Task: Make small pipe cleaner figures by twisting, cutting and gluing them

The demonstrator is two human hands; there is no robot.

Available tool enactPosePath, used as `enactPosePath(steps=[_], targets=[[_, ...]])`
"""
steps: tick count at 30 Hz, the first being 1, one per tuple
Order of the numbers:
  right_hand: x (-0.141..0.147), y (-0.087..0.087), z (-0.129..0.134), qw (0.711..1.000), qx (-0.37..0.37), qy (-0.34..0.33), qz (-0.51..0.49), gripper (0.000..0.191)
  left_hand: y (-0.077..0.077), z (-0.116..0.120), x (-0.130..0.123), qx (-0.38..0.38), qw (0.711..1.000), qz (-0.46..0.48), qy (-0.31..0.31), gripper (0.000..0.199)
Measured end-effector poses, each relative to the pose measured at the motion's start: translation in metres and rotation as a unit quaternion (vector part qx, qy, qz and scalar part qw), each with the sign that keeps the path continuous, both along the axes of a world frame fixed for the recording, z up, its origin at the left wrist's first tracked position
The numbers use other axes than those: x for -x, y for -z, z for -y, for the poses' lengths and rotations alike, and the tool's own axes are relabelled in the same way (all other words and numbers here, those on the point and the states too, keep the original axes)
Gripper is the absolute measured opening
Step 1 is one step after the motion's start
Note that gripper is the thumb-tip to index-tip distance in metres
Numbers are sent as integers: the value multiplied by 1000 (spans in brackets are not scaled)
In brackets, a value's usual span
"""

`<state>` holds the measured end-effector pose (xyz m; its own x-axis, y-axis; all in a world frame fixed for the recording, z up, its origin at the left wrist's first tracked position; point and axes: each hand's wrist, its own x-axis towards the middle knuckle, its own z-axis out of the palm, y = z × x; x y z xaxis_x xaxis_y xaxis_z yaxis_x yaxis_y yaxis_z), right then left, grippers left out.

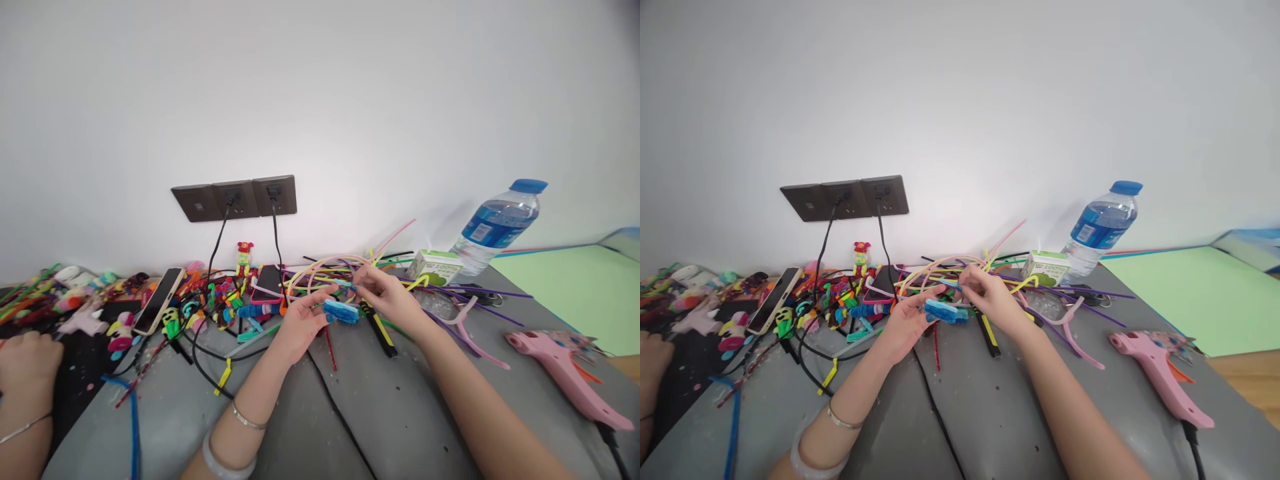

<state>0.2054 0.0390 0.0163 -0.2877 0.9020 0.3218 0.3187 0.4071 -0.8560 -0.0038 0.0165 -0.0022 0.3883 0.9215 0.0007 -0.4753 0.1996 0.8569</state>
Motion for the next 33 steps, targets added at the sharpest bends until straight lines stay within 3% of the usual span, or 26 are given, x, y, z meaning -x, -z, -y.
enactPosePath(steps=[6,12,17,20,33], targets=[[11,-8,3,971,-225,21,80,16,2,-2,-1,-5,999,27,-20,37],[19,-10,8,955,-292,6,53,16,-6,-2,-1,-30,998,57,-26,34],[22,-2,10,980,-180,39,-73,3,-11,-2,2,-48,995,69,-52,34],[24,0,10,984,-97,43,-142,11,-14,-1,3,-60,995,60,-46,36],[29,-6,13,969,103,7,-224,24,-11,-4,7,-114,993,3,-30,31]])
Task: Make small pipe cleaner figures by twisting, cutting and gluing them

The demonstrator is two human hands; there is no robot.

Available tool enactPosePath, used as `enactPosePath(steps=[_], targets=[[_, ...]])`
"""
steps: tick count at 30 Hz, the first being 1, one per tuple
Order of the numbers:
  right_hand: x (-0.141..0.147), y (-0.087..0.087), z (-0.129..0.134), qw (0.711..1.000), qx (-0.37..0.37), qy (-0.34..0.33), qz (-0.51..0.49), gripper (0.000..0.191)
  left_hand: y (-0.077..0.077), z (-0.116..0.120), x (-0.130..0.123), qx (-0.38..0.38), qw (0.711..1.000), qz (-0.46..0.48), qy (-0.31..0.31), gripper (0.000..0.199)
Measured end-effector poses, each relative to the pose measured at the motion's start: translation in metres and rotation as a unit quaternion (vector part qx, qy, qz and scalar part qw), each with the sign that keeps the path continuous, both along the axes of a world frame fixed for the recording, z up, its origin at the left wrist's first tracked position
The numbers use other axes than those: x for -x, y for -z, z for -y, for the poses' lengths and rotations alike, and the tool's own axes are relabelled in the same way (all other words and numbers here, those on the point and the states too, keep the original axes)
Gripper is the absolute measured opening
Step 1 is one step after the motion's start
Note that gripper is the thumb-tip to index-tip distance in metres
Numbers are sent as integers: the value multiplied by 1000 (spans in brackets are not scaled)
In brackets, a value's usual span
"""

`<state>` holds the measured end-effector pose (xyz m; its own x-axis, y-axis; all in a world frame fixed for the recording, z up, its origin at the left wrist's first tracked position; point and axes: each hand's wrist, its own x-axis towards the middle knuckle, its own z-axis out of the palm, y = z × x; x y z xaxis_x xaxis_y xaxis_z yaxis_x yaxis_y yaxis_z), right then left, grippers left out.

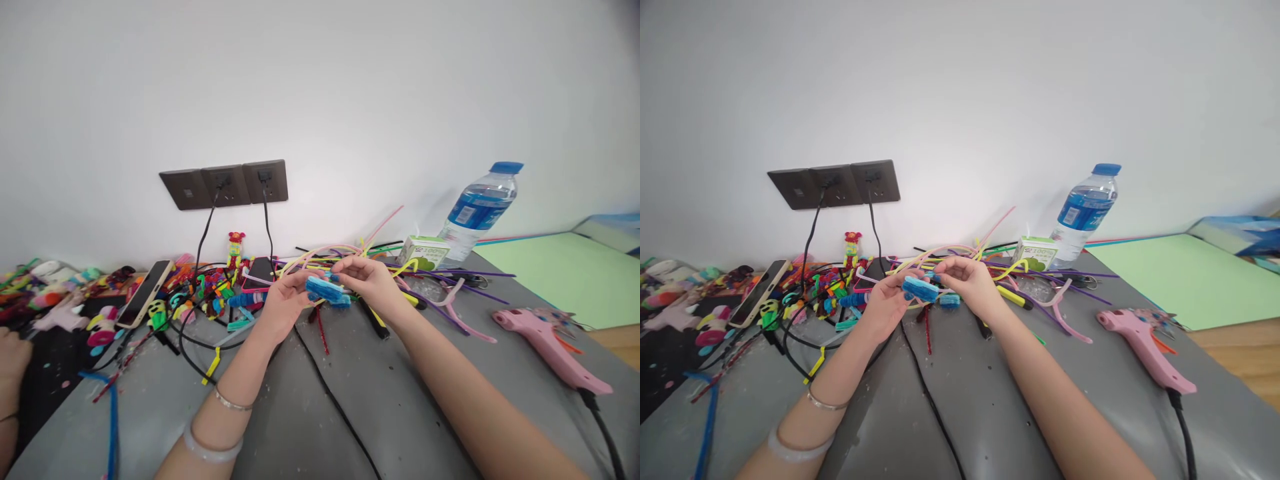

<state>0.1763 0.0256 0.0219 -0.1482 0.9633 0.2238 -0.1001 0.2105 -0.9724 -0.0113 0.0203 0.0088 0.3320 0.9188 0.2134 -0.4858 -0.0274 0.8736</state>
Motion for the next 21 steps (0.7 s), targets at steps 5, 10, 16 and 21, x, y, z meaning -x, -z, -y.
enactPosePath(steps=[5,10,16,21], targets=[[3,-2,2,999,17,2,-41,28,-2,1,3,-7,1000,-15,9,31],[2,-4,5,991,97,-50,-80,32,-5,4,1,5,1000,-14,-3,29],[2,-6,5,993,72,-42,-85,30,-3,6,-4,44,998,34,-19,35],[2,-1,1,996,33,-20,-77,29,-4,7,-8,66,994,81,-14,37]])
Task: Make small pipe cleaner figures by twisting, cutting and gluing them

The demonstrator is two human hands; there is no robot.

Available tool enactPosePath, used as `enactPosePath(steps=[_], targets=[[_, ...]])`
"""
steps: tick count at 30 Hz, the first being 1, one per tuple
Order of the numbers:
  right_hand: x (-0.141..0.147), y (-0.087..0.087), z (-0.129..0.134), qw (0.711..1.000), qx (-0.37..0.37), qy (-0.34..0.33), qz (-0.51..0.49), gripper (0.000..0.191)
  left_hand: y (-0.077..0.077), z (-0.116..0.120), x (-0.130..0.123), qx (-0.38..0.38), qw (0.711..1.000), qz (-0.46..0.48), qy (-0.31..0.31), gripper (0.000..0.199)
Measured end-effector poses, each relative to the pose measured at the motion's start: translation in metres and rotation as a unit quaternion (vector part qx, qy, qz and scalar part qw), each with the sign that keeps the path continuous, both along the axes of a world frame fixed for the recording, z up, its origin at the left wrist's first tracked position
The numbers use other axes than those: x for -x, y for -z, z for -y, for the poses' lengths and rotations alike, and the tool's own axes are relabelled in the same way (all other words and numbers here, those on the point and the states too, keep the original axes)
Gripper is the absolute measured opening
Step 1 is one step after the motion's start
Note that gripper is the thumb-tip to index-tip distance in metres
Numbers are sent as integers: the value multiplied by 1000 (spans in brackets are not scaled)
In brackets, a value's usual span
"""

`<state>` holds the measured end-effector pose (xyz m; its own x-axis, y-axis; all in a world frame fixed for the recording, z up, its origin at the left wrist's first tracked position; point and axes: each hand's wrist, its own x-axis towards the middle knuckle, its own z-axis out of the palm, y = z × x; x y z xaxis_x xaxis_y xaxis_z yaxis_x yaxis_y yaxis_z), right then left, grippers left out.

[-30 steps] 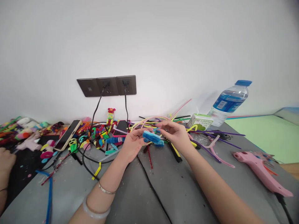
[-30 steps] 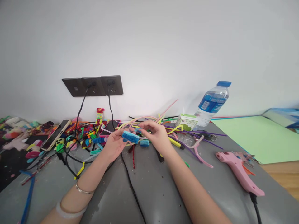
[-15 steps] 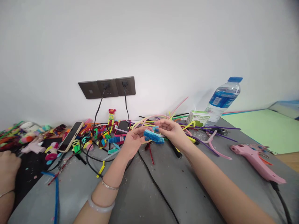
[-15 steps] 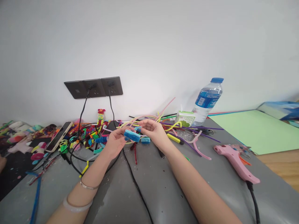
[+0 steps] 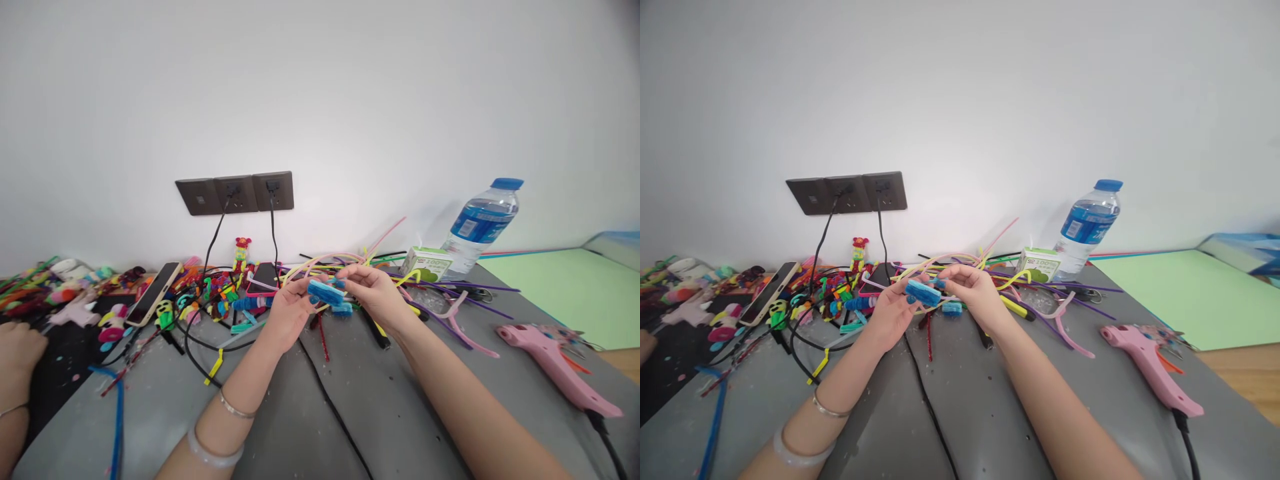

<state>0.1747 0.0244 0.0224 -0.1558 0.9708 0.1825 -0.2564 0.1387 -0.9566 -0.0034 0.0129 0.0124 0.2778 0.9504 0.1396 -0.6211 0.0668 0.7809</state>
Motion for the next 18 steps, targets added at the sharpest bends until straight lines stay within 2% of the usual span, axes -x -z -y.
enactPosePath(steps=[5,11,15,18], targets=[[-1,0,1,1000,-2,9,20,29,2,0,-3,37,999,18,-17,37],[-4,-6,3,996,-26,17,89,30,4,-3,-1,21,999,9,-28,34],[-5,-7,2,992,-67,38,97,26,3,-5,1,10,999,5,-37,32],[-7,-7,1,992,-69,37,101,25,3,-5,2,6,999,-11,-44,31]])
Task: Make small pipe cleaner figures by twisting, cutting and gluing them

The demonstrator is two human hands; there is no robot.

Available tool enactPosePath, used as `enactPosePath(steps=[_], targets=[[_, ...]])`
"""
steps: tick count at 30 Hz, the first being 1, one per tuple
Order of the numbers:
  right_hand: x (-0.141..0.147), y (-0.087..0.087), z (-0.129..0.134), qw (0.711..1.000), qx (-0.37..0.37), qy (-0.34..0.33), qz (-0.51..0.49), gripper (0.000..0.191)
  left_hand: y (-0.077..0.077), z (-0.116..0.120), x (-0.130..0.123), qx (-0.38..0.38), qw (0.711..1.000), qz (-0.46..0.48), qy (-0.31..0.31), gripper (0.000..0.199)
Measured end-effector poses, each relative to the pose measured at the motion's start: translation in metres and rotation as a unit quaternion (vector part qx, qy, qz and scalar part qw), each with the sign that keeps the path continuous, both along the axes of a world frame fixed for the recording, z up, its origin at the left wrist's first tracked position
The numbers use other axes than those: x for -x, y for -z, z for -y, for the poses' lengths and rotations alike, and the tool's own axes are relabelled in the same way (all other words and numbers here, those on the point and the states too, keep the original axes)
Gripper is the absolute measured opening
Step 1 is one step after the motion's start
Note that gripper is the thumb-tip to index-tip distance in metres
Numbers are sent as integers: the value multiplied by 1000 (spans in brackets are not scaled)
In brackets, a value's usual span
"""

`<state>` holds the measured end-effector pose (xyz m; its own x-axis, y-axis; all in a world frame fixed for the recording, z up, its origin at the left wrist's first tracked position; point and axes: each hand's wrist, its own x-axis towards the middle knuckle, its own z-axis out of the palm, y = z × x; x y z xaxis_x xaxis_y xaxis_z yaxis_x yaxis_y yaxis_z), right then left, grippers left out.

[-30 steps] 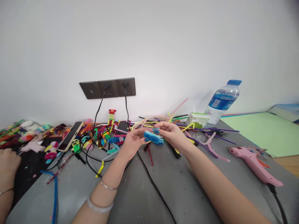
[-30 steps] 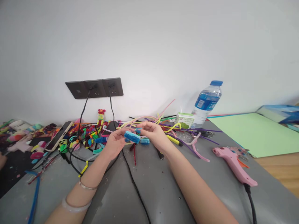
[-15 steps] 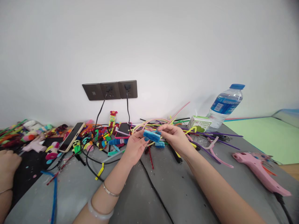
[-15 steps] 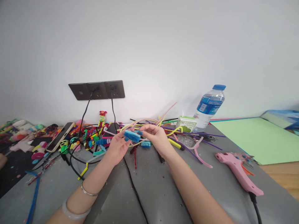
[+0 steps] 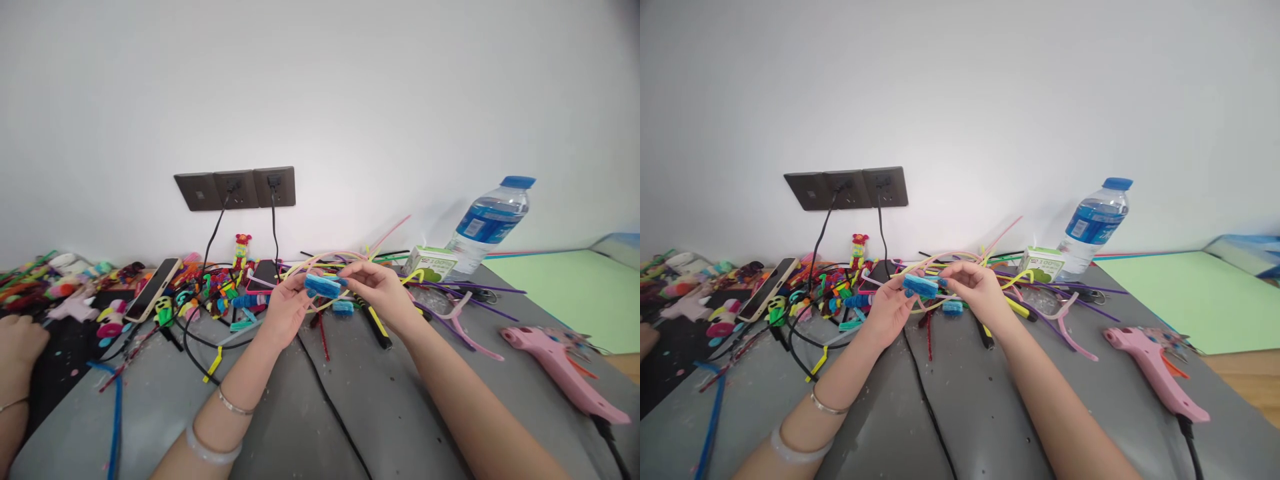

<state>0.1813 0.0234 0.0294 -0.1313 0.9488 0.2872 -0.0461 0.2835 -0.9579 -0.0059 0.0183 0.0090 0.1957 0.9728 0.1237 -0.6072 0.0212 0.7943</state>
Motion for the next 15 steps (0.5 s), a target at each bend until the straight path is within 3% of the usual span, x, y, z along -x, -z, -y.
enactPosePath(steps=[15], targets=[[-2,-5,3,999,35,-5,12,36,6,-3,1,7,999,-44,-16,32]])
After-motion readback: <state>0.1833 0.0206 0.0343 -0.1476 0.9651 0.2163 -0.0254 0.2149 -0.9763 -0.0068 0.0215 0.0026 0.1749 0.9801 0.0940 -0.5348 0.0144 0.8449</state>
